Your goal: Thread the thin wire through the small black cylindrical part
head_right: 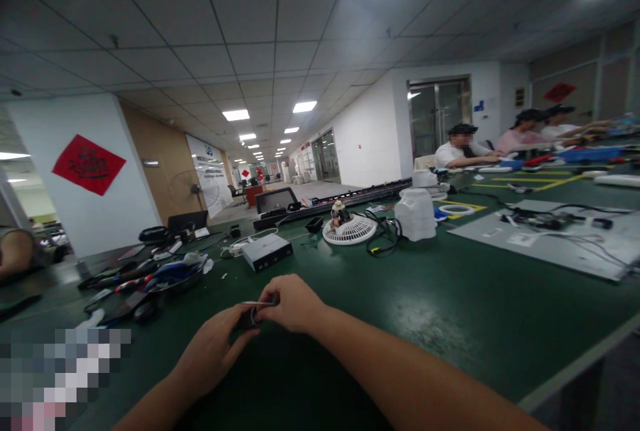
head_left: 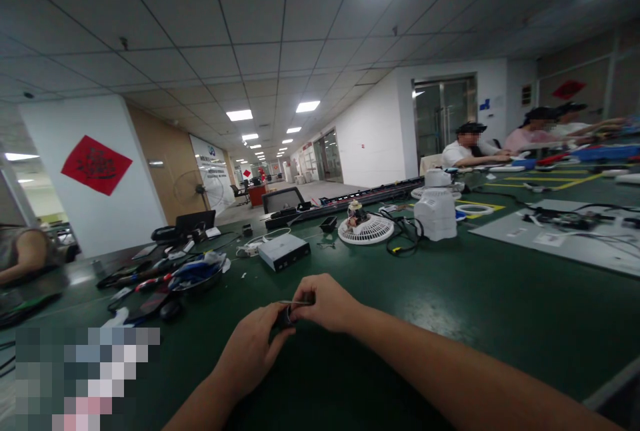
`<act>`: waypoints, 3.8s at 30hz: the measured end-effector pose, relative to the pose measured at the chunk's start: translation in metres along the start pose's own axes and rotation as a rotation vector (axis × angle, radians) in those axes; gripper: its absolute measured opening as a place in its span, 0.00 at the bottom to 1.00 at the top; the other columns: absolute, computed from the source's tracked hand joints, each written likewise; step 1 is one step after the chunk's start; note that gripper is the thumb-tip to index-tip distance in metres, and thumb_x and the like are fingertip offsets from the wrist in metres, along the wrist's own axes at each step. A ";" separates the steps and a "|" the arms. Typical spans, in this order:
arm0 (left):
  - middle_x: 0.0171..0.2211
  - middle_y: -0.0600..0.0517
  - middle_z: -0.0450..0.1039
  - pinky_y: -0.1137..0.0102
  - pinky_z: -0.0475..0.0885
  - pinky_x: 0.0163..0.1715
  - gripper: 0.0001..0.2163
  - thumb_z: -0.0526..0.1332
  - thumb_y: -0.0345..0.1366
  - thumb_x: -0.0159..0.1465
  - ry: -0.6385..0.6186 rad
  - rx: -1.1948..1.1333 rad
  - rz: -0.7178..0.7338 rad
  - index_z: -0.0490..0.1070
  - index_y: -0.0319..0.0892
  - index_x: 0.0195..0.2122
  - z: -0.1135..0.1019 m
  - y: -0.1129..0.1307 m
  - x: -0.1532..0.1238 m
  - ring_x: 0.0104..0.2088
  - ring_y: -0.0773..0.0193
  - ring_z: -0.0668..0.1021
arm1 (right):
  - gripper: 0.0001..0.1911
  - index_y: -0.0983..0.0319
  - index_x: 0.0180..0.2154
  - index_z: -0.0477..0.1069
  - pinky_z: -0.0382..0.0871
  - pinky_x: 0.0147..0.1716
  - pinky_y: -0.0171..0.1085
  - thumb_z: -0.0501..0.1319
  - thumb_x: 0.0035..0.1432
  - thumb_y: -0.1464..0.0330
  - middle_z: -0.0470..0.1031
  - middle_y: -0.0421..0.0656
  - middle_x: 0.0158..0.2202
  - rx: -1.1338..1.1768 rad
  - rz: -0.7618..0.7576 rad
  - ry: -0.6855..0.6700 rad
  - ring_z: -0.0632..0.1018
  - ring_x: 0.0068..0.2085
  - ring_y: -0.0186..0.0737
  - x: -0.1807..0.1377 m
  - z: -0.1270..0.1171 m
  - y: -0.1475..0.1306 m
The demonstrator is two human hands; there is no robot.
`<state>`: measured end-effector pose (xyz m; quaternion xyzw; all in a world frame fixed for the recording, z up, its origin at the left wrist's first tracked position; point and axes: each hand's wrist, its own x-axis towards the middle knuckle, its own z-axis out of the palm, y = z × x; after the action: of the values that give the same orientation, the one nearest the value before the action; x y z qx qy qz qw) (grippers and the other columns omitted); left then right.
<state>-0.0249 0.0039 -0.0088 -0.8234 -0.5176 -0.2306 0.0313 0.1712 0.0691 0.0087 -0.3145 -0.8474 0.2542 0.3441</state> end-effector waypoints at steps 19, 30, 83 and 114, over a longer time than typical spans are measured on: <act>0.38 0.52 0.77 0.66 0.69 0.38 0.10 0.59 0.40 0.60 0.014 -0.043 -0.245 0.72 0.47 0.42 -0.010 0.012 0.006 0.39 0.58 0.78 | 0.18 0.53 0.49 0.76 0.68 0.44 0.37 0.55 0.61 0.65 0.81 0.40 0.44 -0.422 -0.149 -0.184 0.79 0.44 0.43 -0.003 -0.019 0.012; 0.42 0.50 0.76 0.66 0.68 0.42 0.13 0.59 0.35 0.60 0.004 0.036 -0.131 0.72 0.46 0.47 -0.004 0.007 0.003 0.41 0.58 0.76 | 0.16 0.50 0.43 0.79 0.67 0.35 0.37 0.56 0.56 0.64 0.82 0.40 0.37 -0.649 -0.166 -0.273 0.79 0.37 0.44 -0.007 -0.016 -0.004; 0.43 0.49 0.77 0.63 0.69 0.42 0.14 0.61 0.38 0.61 0.064 0.041 -0.080 0.71 0.46 0.48 -0.007 0.015 0.003 0.41 0.57 0.76 | 0.06 0.61 0.34 0.79 0.64 0.31 0.31 0.67 0.50 0.69 0.78 0.39 0.31 -0.062 0.019 -0.016 0.75 0.32 0.34 0.000 0.004 -0.001; 0.36 0.51 0.76 0.64 0.68 0.36 0.13 0.62 0.42 0.61 0.152 0.121 -0.051 0.72 0.46 0.46 -0.004 0.010 0.002 0.36 0.56 0.75 | 0.08 0.60 0.41 0.74 0.65 0.37 0.35 0.60 0.58 0.72 0.76 0.42 0.40 -0.374 -0.151 0.007 0.76 0.39 0.38 -0.005 0.002 -0.008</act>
<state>-0.0166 0.0000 -0.0028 -0.7866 -0.5476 -0.2614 0.1141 0.1699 0.0596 0.0101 -0.3091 -0.8999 0.0648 0.3008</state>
